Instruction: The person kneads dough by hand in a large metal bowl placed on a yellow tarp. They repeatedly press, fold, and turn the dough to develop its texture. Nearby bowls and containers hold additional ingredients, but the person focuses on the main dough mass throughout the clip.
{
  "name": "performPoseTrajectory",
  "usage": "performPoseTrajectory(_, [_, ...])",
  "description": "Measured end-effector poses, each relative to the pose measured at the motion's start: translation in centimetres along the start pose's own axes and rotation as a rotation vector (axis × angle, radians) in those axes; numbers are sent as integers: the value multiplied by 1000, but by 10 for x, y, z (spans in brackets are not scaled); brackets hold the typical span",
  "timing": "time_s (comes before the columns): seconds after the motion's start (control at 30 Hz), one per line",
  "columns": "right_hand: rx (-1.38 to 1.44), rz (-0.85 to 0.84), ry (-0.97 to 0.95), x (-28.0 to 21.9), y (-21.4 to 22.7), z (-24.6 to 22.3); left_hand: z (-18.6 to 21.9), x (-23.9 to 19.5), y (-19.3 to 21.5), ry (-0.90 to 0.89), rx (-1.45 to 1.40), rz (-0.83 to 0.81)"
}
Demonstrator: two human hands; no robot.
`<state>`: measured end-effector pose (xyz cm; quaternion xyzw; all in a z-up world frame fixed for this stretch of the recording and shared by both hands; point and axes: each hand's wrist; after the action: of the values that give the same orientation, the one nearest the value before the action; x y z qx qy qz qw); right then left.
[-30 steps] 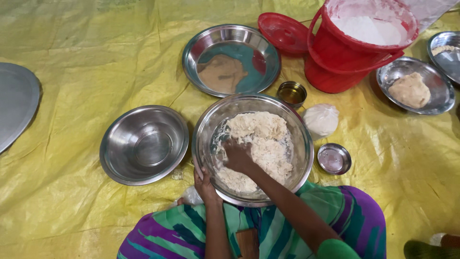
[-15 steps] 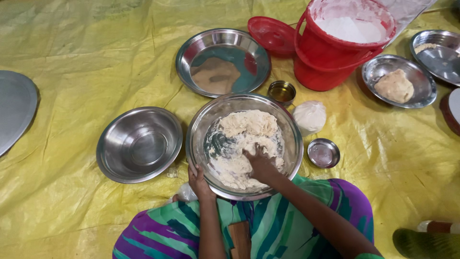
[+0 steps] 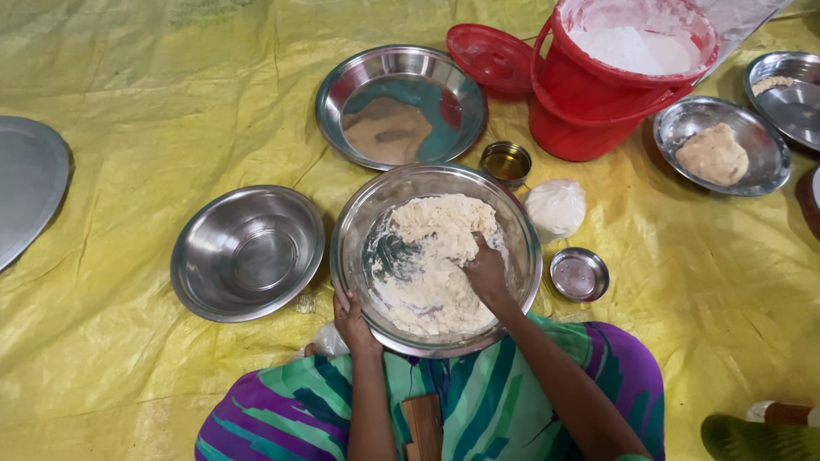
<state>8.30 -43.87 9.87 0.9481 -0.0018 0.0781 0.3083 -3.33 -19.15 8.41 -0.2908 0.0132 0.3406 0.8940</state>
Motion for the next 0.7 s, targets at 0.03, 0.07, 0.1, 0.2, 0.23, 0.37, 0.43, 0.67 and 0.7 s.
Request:
performPoseTrajectory(0.03, [-57,-32,-59,-5,1,-9,2,-2,0,23,38,15])
performPoseTrajectory(0.07, [-112,-61,-113,-6,3,-22,4,0,-2,42,74,27])
performPoseTrajectory(0.1, [-84,-85,-56,-8,5,-35,7,3,-5,23,55,12])
performPoseTrajectory(0.2, [-36,-182,127,-33,9,-63,6,-3,-2,-1,13,-15])
performPoseTrajectory(0.23, [-37,-220,212,-41,8,-71,6,-4,-3,-5,2,-20])
performPoseTrajectory(0.37, [-180,-570,-135,-64,-1,-79,5,-3,-3,10,4,-1])
performPoseTrajectory(0.43, [-142,-641,-27,-60,-5,-72,4,-3,-2,0,-8,-12])
performPoseTrajectory(0.67, [51,-356,112,-31,38,-32,0,0,-1,-9,-52,-19])
performPoseTrajectory(0.7, [32,-318,127,-28,42,-30,0,0,-1,-9,-46,-23])
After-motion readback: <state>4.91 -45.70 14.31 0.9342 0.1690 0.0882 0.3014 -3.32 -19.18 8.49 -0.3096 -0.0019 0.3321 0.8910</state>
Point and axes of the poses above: each hand's wrist, its own x-axis towards the middle knuckle, its own y-axis out of the back of the hand, z = x × y, and after that the axes turned 14 degrees about x, right-handed
